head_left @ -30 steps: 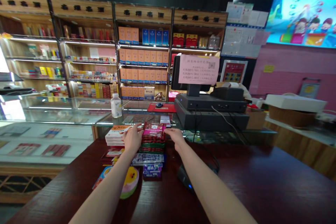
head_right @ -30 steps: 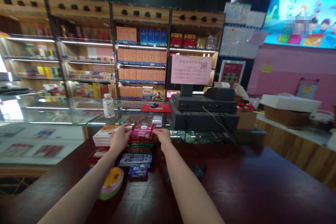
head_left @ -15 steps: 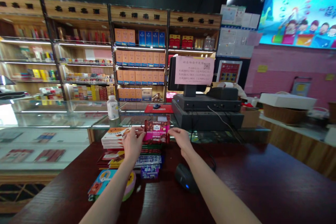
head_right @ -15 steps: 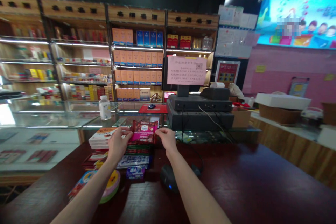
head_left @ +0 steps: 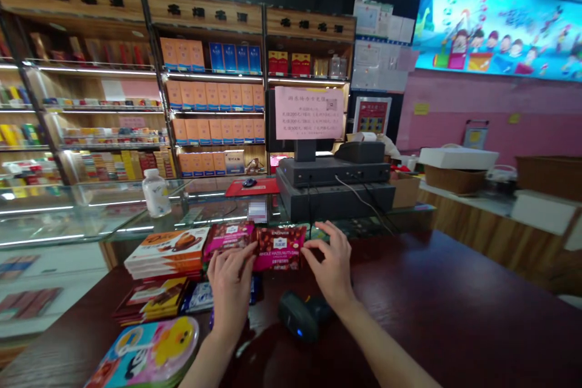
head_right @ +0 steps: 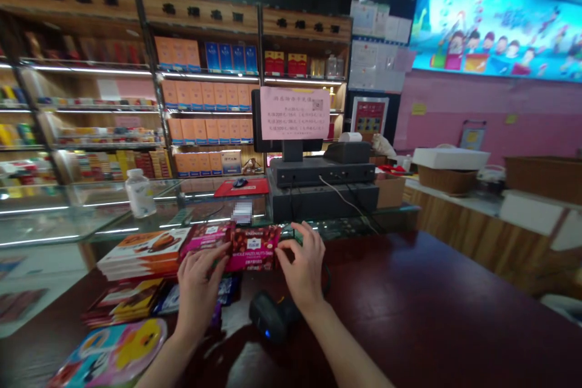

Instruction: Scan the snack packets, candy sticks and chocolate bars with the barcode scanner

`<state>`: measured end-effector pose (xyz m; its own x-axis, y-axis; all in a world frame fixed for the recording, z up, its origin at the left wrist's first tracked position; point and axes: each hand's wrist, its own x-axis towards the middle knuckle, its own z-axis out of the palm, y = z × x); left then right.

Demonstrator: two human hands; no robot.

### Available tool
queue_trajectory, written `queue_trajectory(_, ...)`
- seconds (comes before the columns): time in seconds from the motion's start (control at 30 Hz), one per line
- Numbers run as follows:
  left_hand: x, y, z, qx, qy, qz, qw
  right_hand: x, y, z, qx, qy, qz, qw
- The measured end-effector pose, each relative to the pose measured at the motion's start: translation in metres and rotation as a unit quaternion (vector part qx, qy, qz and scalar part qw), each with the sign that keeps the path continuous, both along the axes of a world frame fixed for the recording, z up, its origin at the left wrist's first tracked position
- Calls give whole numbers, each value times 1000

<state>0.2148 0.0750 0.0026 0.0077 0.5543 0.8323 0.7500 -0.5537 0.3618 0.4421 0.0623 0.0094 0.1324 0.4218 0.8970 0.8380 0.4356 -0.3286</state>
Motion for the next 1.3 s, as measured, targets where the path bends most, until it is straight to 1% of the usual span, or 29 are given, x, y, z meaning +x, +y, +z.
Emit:
queue_trajectory(0.1, 1, 2, -11, 39, 44, 0, 998, 3, -1, -6, 18, -28, -8, 999)
queue_trajectory(0.23, -1, 0, -16, 74, 82, 5, 994, 4, -3, -12, 18, -53, 7, 998)
queue_trajectory(0.37, -2, -4, -16, 67, 118, 0, 991, 5, -6, -16, 11, -56, 31, 998)
queue_trajectory(0.53, -3, -7, -16, 61, 136, -14, 989, 7, -8, -21, 5, -55, 51, 997)
queue_trajectory(0.63, -2, -9, -17, 51, 143, -28, 988, 9, -8, -22, -5, -50, 41, 998)
queue_trajectory(0.73, 2, -11, -18, 31, 131, -43, 990, 12, -8, -22, -7, -44, 20, 999)
queue_trajectory(0.83, 6, -13, -19, 19, 122, -59, 991, 13, -6, -24, -12, -31, 20, 999)
queue_trajectory(1.03, 9, -12, -23, -13, 146, -79, 986, 13, -6, -27, -21, 12, 51, 998)
queue_trajectory(1.2, 7, -6, -27, 5, 130, -70, 989, 12, -9, -22, -43, 40, 91, 994)
queue_trajectory(1.3, 4, -3, -27, 12, 125, -65, 990, 14, -9, -19, -61, 57, 141, 986)
